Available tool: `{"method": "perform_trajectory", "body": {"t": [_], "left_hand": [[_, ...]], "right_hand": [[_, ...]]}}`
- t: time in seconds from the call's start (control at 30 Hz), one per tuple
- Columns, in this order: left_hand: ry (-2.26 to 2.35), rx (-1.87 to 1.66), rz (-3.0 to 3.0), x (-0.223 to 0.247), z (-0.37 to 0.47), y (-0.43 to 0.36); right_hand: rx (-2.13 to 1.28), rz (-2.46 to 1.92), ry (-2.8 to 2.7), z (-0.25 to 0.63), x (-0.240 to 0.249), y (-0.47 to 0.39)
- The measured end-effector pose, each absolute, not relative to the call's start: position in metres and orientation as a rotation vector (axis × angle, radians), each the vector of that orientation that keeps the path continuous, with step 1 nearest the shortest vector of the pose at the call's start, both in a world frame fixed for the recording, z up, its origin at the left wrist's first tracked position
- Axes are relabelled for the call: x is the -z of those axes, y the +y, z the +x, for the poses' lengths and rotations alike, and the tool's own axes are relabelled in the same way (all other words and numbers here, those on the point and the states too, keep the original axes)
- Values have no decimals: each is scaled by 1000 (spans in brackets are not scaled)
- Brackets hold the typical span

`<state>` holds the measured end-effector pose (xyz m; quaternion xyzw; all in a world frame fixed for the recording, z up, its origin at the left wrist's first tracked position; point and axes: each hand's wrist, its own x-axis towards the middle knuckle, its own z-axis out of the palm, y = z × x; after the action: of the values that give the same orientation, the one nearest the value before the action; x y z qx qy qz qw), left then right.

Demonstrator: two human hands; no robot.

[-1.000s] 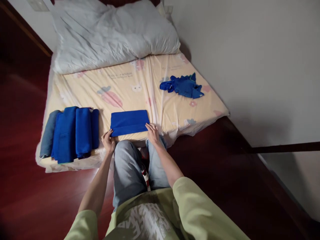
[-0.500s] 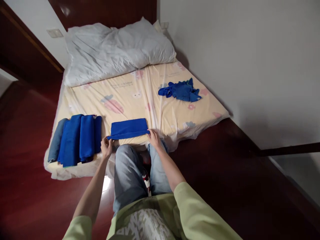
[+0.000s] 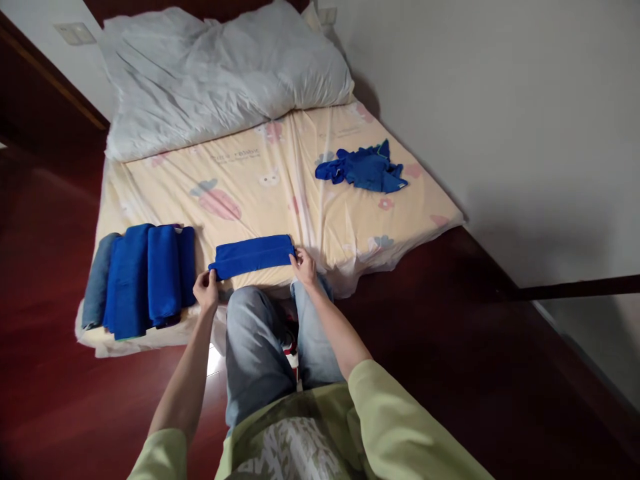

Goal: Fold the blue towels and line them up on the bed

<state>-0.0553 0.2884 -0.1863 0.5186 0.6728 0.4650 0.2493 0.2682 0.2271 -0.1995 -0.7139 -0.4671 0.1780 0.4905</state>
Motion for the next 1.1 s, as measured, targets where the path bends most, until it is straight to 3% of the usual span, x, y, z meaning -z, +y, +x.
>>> {"method": "perform_trajectory", "body": {"t": [0.63, 0.9, 1.1], "left_hand": [[1955, -1323, 1363, 183, -40, 298], [1848, -1535, 1337, 188, -47, 286], [1725, -1371, 1597, 183, -51, 274]], "right_hand": [[-436, -1799, -1053, 267, 200, 230], [-134, -1758, -1342, 265, 177, 219], [-226, -1721, -1611, 266, 167, 213]]}}
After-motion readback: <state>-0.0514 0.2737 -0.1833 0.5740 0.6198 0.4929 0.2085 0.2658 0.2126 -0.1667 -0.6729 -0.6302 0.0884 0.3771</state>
